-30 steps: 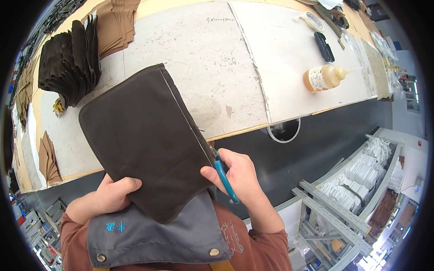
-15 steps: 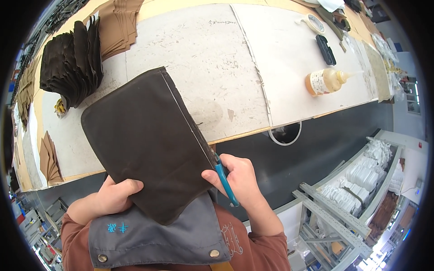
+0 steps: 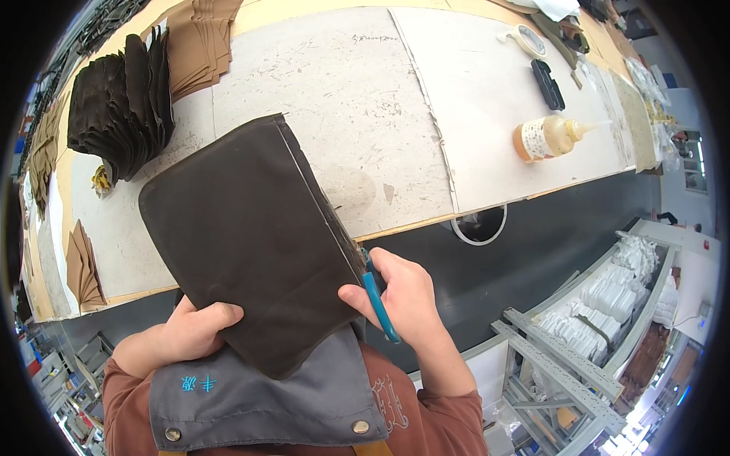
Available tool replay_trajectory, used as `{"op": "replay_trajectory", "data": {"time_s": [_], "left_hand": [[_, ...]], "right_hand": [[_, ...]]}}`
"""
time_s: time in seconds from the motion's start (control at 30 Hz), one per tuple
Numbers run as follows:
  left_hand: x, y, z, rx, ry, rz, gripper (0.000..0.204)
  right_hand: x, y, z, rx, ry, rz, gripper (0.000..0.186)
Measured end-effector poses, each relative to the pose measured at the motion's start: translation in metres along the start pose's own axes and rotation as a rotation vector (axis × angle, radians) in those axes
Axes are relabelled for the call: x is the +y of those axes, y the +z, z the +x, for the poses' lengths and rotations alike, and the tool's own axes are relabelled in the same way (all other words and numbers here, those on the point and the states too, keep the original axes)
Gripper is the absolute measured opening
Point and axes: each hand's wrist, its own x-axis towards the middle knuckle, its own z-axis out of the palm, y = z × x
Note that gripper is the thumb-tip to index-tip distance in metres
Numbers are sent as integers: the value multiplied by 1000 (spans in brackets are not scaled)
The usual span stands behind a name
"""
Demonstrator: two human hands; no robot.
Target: Trimming the edges of leather or fabric panels with scissors.
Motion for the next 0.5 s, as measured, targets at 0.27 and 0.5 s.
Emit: {"op": "replay_trajectory", "data": {"time_s": [0.27, 0.5], "left_hand": [[0, 0, 0, -27, 8, 6, 35], [2, 1, 1, -22, -9, 11, 35]], "right_hand": [[-9, -2, 13, 5, -9, -75, 64], [-7, -1, 14, 6, 23, -43, 64]]}}
